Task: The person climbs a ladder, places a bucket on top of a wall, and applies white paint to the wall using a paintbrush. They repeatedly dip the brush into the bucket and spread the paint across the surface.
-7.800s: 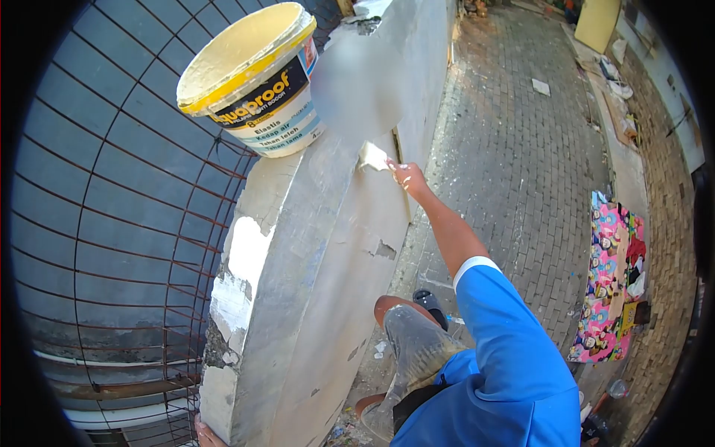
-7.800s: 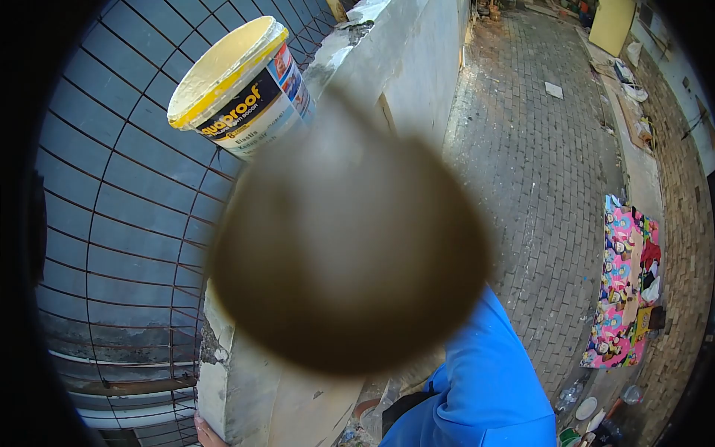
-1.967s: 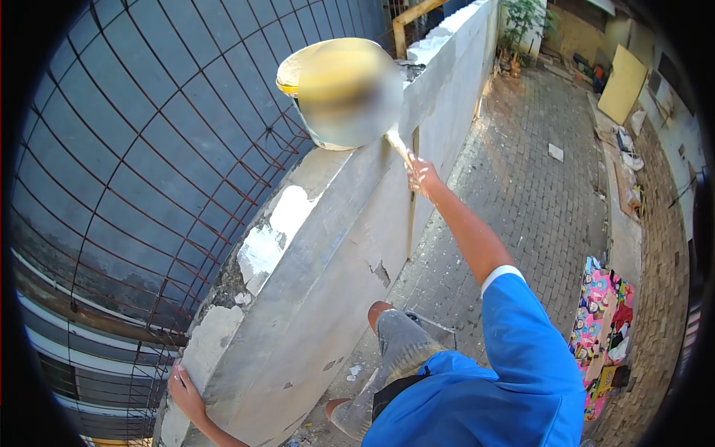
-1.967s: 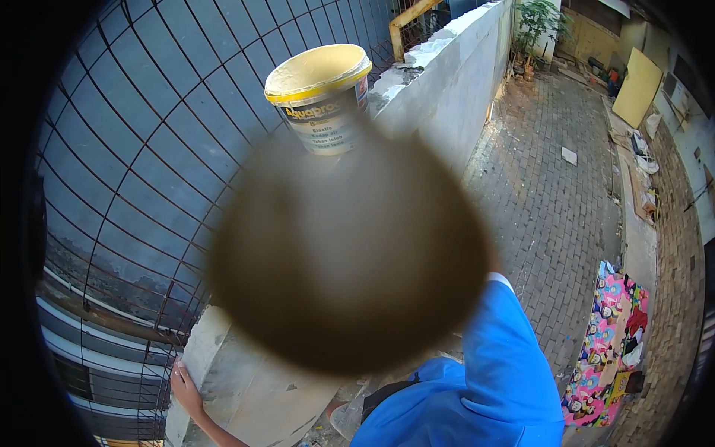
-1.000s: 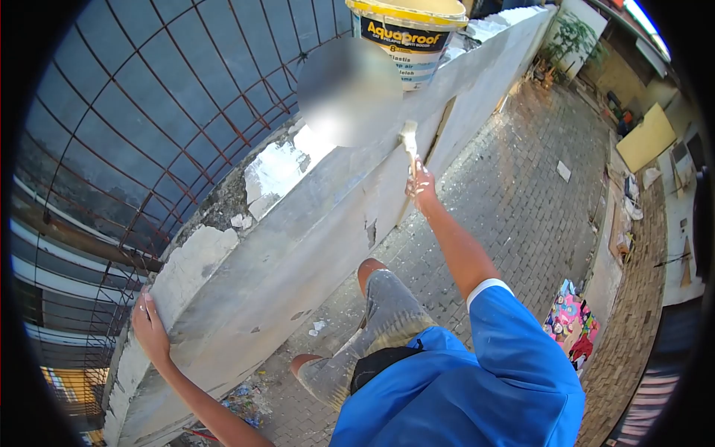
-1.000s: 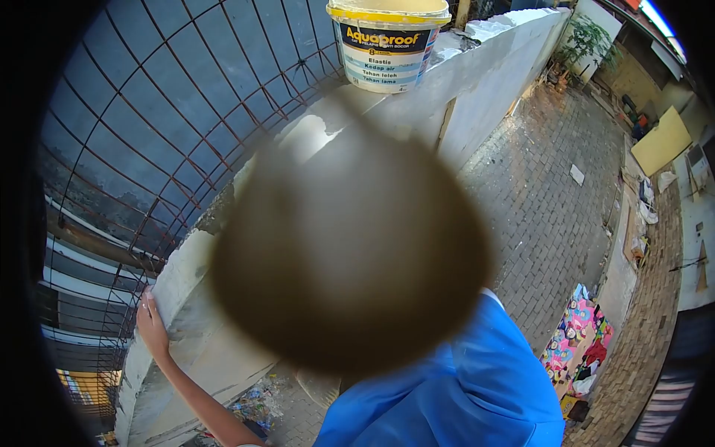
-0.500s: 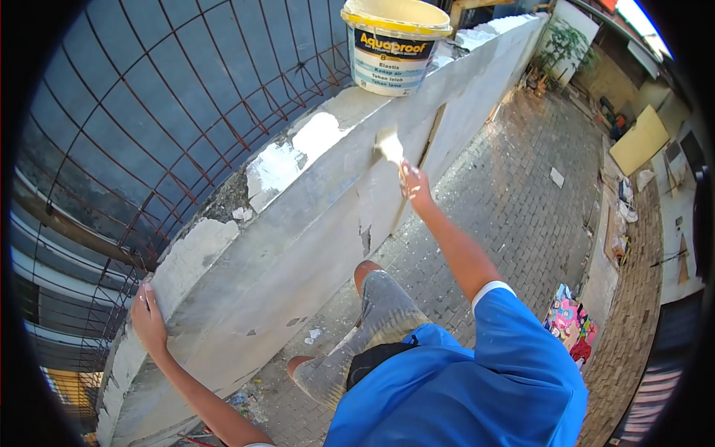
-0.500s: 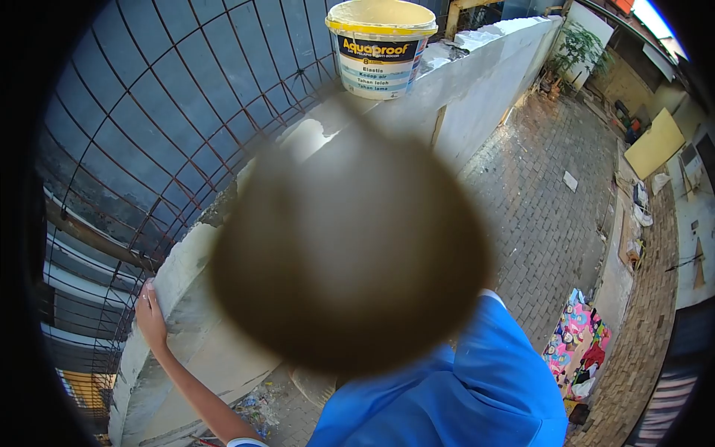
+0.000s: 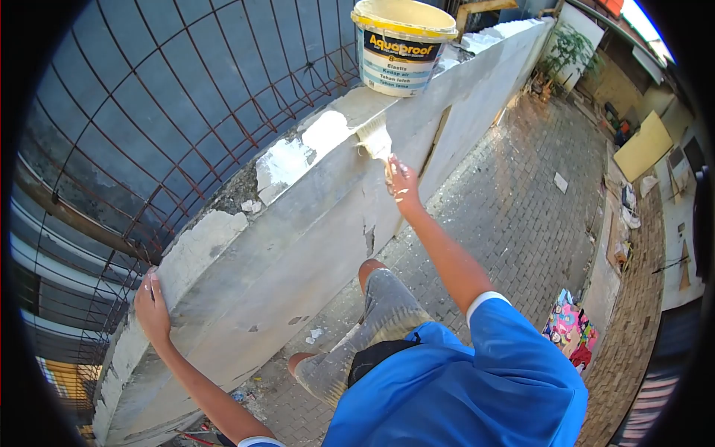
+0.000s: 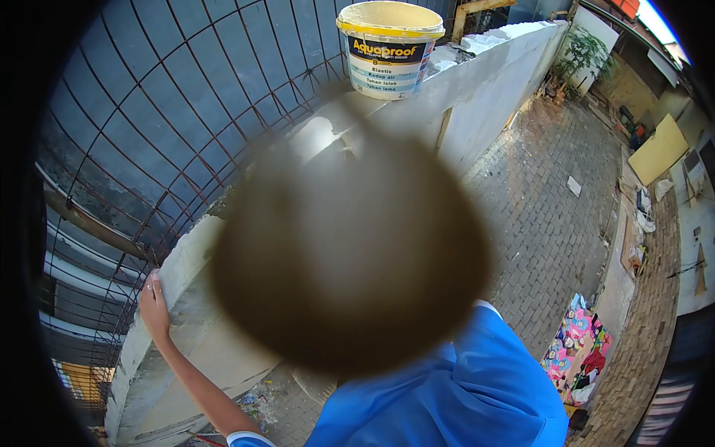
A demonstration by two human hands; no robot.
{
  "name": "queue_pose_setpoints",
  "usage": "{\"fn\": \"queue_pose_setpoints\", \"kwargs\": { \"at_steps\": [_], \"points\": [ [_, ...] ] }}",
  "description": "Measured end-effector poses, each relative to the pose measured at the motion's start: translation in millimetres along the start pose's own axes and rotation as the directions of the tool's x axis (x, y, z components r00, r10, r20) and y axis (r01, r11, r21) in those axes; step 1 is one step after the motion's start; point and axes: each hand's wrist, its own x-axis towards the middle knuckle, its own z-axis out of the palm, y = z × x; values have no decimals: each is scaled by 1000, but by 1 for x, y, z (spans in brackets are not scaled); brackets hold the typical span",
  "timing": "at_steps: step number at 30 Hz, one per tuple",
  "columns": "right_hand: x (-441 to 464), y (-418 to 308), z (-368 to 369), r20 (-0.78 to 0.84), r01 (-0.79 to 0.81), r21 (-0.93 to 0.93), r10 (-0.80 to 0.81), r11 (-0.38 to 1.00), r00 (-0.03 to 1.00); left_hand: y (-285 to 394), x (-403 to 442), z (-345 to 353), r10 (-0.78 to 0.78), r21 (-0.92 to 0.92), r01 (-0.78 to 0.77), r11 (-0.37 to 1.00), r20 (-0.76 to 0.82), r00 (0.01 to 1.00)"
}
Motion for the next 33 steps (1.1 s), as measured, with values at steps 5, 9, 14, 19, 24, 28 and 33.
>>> {"fn": "queue_pose_setpoints", "kwargs": {
  "at_steps": [5,9,14,19,24,28,33],
  "points": [
    [-53,70,-34,-132,-306,-132,290,943,948,8,1,-4,-11,11,11,1000,-1,1000],
    [-67,88,-82,-257,-298,-258,232,919,938,2,0,-2,-5,32,6,999,-12,1000],
    [-38,-16,-39,-180,-134,-81,118,988,977,5,0,-2,-12,18,13,1000,-16,1000],
    [1,11,-21,-8,-76,-149,76,986,997,9,0,-3,-35,15,35,999,4,999],
    [-30,66,-53,-195,-289,-174,255,941,947,9,1,-2,-39,19,39,999,2,999],
    [-44,63,-77,-219,-280,-124,250,952,943,4,1,-1,-24,27,24,999,-4,1000],
    [-19,34,-55,-67,-144,-108,137,984,988,2,1,0,-28,22,28,999,-12,1000]
  ]
}}
